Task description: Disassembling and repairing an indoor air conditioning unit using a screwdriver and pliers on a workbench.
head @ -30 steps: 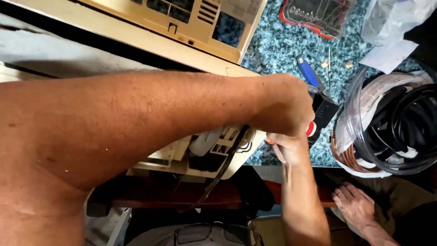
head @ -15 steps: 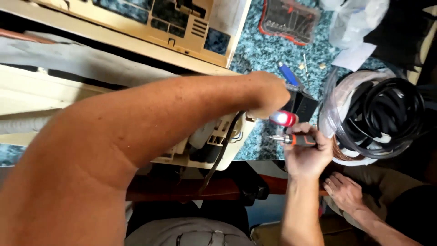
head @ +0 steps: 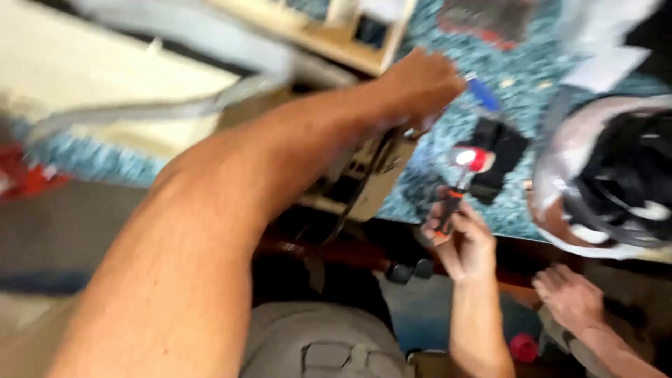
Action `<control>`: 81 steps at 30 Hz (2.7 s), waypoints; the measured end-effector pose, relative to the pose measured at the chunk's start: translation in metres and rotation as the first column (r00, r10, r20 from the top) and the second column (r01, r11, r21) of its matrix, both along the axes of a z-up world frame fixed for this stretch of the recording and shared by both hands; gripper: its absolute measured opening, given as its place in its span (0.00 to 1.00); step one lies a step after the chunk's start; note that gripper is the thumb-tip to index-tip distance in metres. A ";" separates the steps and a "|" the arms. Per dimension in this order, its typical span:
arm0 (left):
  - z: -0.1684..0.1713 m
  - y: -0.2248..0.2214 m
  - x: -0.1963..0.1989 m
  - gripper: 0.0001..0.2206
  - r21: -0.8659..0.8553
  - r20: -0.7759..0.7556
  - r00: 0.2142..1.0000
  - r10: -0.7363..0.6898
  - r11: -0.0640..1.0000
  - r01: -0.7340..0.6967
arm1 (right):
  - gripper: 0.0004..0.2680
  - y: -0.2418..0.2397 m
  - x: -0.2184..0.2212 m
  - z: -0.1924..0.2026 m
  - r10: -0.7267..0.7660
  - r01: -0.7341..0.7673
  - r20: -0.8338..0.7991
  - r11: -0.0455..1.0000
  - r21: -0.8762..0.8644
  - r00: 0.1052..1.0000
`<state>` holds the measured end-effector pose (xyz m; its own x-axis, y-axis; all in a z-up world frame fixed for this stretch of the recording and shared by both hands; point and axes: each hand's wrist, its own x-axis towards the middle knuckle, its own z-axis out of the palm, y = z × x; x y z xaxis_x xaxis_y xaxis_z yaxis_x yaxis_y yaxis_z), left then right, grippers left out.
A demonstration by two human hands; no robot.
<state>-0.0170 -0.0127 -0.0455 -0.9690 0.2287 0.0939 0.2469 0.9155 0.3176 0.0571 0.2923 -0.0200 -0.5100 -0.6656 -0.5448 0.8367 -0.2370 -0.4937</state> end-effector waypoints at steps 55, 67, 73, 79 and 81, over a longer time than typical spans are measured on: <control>0.027 0.002 -0.019 0.15 0.466 0.555 0.520 -0.649 0.760 0.453 | 0.11 -0.269 0.085 0.031 -0.872 0.824 0.384 0.442 0.355 0.302; 0.061 -0.018 -0.016 0.21 0.667 0.521 0.432 -0.736 0.667 0.332 | 0.11 -0.287 0.068 0.050 -0.896 0.879 0.406 0.330 0.344 0.178; 0.033 -0.014 -0.011 0.21 0.695 0.449 0.482 -0.753 0.633 0.341 | 0.12 -0.287 0.074 0.055 -0.897 0.854 0.380 0.369 0.367 0.224; 0.001 -0.008 -0.005 0.19 0.742 0.326 0.583 -0.744 0.584 0.331 | 0.10 -0.282 0.078 0.061 -0.864 0.826 0.370 0.463 0.321 0.340; 0.009 -0.010 -0.005 0.19 0.742 0.292 0.613 -0.735 0.578 0.339 | 0.10 -0.278 0.081 0.057 -0.855 0.803 0.333 0.500 0.325 0.398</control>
<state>-0.0218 -0.0225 -0.0363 -0.5830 0.8105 -0.0565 0.2350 0.2348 0.9432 0.1379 0.0144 0.0374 -0.4949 0.0277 -0.8685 0.3620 -0.9020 -0.2351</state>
